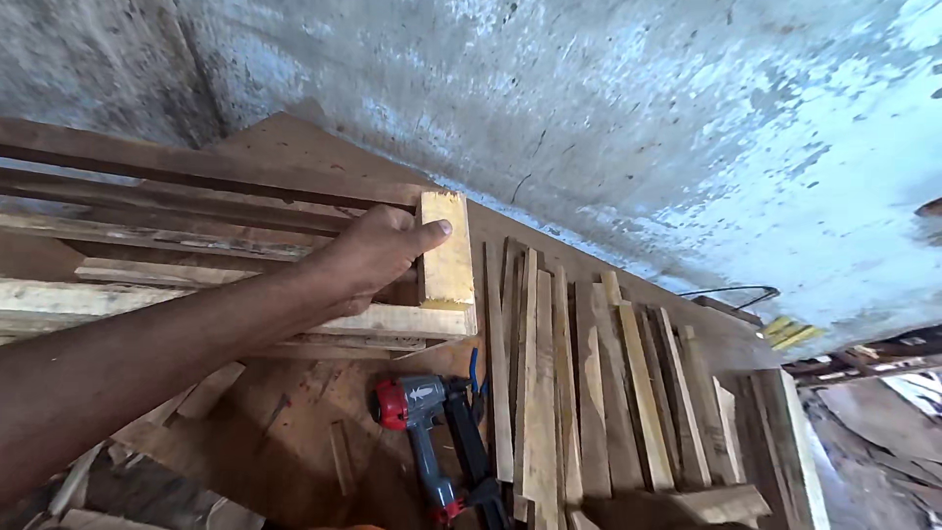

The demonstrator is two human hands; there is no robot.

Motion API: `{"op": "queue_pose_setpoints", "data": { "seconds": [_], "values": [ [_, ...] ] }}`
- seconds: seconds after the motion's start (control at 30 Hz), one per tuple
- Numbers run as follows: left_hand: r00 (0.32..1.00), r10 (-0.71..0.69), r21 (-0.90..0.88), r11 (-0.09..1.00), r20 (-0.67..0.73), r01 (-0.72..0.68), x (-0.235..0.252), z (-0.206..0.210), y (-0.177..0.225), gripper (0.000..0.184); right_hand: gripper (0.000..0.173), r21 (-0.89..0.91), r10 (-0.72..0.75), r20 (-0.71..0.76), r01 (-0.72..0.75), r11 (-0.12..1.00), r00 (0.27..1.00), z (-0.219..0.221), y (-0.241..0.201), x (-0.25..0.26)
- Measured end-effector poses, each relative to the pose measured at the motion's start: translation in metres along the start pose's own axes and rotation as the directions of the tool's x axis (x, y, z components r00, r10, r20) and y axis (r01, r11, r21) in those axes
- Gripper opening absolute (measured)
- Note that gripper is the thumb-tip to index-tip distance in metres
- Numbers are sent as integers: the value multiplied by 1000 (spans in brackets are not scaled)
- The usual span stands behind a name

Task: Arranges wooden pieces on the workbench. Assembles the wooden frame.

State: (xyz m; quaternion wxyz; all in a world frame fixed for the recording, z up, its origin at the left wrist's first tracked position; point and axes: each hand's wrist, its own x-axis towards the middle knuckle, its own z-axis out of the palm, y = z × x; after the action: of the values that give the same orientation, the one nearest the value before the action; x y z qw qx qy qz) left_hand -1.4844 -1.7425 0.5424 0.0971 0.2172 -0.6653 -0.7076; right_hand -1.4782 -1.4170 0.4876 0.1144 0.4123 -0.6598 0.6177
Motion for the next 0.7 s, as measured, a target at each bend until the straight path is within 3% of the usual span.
{"op": "queue_pose_setpoints", "data": {
  "seconds": [0.03, 0.07, 0.1, 0.17, 0.27, 0.37, 0.4, 0.47, 0.53, 0.63, 0.7],
  "values": [
    [1000, 1, -1, 1000, 0, -1, 1, 0, 1, 37, 28, -7, 72, 55, -72, 997, 996, 11, 6, -5],
    [1000, 2, -4, 1000, -2, -2, 1, 0, 1, 36, 31, -190, 169, 134, -142, 971, 976, 23, 16, -10],
    [1000, 4, -5, 1000, -2, -4, 0, 0, 0, 35, 35, -388, 209, 184, -124, 913, 961, 33, 33, -14],
    [1000, 9, -13, 1000, 3, -9, 1, 0, -1, 35, 44, -514, 263, 194, -130, 848, 945, 35, 39, -13],
    [1000, 15, -11, 1000, 3, -15, 2, -1, 0, 34, 39, -351, 165, 105, -118, 929, 981, 7, 5, 3],
    [1000, 24, -8, 1000, 9, -23, 3, -1, -1, 34, 26, 79, 62, 23, -64, 995, 998, -1, -6, 5],
    [1000, 24, -7, 1000, 6, -23, 3, -1, -1, 34, 23, 30, 67, 39, -68, 997, 997, 9, 6, -2],
    [1000, 27, -1, 1000, -8, -27, 4, -1, -1, 33, 32, -418, 154, 139, -83, 905, 978, 33, 40, -14],
    [999, 31, 12, 999, -11, -31, 4, 0, -4, 35, 43, -526, 284, 160, -162, 835, 945, 35, 41, -14],
    [999, 43, 33, 999, -11, -43, 7, -2, -4, 39, 39, -311, 201, 69, -170, 935, 977, 6, 2, 5],
    [999, 44, 46, 998, -12, -43, 7, -1, -6, 40, 37, 47, 100, -8, -100, 994, 995, -4, -13, 10]
  ]
}}
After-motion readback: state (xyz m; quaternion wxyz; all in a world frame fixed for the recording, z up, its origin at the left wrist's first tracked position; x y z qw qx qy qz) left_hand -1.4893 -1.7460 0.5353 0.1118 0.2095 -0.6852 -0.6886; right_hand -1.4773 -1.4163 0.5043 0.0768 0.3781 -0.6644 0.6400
